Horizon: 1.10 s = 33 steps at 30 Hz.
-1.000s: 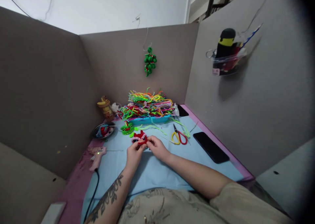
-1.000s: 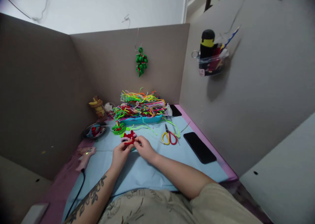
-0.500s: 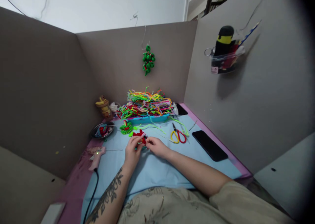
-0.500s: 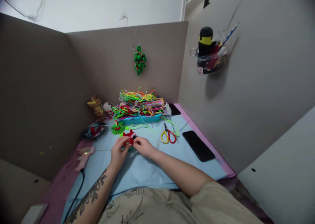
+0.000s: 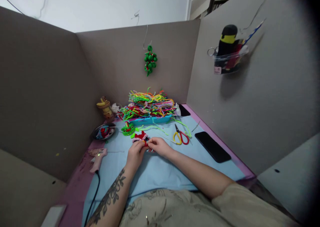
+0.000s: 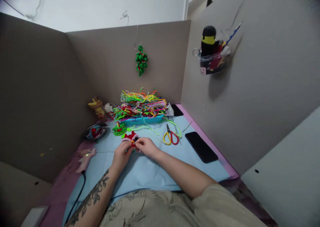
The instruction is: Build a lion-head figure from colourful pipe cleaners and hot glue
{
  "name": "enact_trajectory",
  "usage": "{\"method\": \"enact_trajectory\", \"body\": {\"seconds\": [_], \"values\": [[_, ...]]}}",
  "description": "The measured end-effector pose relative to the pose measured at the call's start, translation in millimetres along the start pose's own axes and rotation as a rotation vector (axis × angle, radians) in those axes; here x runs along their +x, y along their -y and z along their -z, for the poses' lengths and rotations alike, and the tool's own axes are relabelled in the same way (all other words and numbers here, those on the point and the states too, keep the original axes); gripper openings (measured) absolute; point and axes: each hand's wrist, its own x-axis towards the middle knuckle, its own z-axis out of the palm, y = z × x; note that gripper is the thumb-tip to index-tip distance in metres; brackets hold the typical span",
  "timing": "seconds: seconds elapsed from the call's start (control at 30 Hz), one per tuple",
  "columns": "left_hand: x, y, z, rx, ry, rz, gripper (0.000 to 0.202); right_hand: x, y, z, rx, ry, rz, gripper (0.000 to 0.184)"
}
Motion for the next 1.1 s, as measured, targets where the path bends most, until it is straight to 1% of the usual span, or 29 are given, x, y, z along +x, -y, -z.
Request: {"method": "enact_trajectory", "body": {"seconds": [0.07,0.13,0.3,0.4,0.5,0.63,0.7,0.77,0.87,0.97,1.03,1.1], "values": [[-0.2,-2.1,-0.3,-0.039,-0.038,0.047,0.012,-0.2,1.0,-2.0,0.106,-0.004,-0.004,0.014],[-0.2,-3.8,-0.7,-0.065,-0.071,0.092,0.012,-0.6,1.5,-3.0,0.146,-0.019,0.025,0.017],[0.5,-9.1,-1.3,-0.103,-0.113,0.19,0.012,-1.4,2.0,-3.9,0.101,-0.055,0.113,0.015],[1.0,-12.7,-1.7,-0.157,-0.103,0.236,0.013,-3.2,2.6,-4.0,-0.056,-0.103,0.163,0.011],[0.8,-14.3,-2.5,-0.172,-0.106,0.247,0.013,-6.6,4.3,-2.9,-0.257,-0.104,0.218,0.014],[-0.6,-13.2,-4.8,-0.18,-0.133,0.281,0.016,-10.3,7.3,-0.2,-0.522,-0.117,0.374,0.015],[-1.2,-11.9,-6.1,-0.181,-0.143,0.309,0.017,-10.6,8.3,1.1,-0.604,-0.11,0.423,0.014],[-1.3,-10.6,-6.8,-0.186,-0.137,0.322,0.018,-10.3,8.7,1.9,-0.628,-0.101,0.429,0.014],[-0.9,-9.9,-5.8,-0.189,-0.109,0.299,0.016,-9.4,7.9,2.2,-0.606,-0.102,0.406,0.016],[-0.3,-11.9,-2.5,-0.187,-0.082,0.241,0.014,-9.4,7.2,1.6,-0.551,-0.083,0.402,0.019],[-0.1,-14.5,0.1,-0.161,-0.091,0.182,0.013,-10.4,7.9,0.8,-0.506,-0.08,0.391,0.018],[-0.2,-17.9,2.1,-0.125,-0.125,0.126,0.011,-12.1,10.0,0.0,-0.471,-0.093,0.387,0.017]]}}
